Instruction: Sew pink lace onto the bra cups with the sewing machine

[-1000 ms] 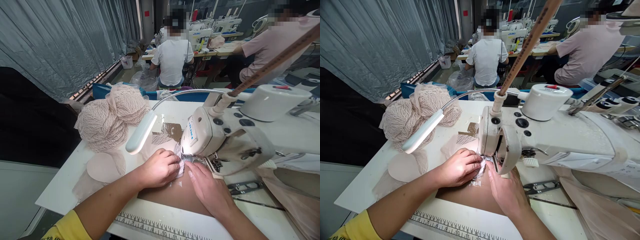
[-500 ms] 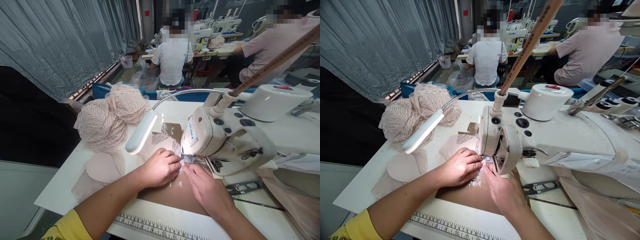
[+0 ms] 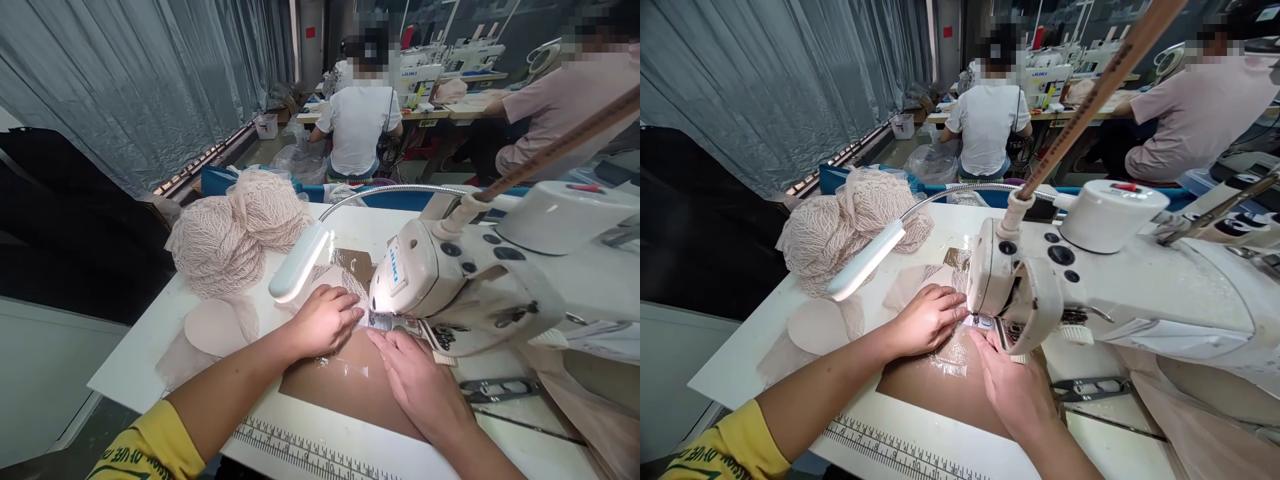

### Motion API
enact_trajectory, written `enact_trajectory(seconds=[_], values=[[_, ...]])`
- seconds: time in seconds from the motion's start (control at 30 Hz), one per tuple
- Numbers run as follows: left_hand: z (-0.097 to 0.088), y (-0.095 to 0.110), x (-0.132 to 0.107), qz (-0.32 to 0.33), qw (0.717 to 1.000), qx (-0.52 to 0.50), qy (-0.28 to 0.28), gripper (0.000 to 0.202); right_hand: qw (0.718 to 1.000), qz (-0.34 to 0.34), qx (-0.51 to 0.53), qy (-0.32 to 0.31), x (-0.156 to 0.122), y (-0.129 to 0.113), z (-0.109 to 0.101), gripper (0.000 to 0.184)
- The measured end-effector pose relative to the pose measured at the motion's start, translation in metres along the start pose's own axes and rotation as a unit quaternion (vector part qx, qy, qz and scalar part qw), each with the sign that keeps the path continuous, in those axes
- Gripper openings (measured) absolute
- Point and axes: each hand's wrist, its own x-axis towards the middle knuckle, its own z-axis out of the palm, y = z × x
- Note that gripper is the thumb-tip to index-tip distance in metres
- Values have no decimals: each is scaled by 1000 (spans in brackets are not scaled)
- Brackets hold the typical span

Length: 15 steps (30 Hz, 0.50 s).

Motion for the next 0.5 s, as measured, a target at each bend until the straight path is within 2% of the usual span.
enact_trajectory(seconds=[0.3, 0.5], values=[[3, -8, -2, -84, 995, 49, 29, 32, 999, -14, 39, 9, -1, 6, 2, 33], [-4, -13, -4, -155, 984, 83, 17, 33, 998, -14, 52, 26, -6, 11, 10, 32]])
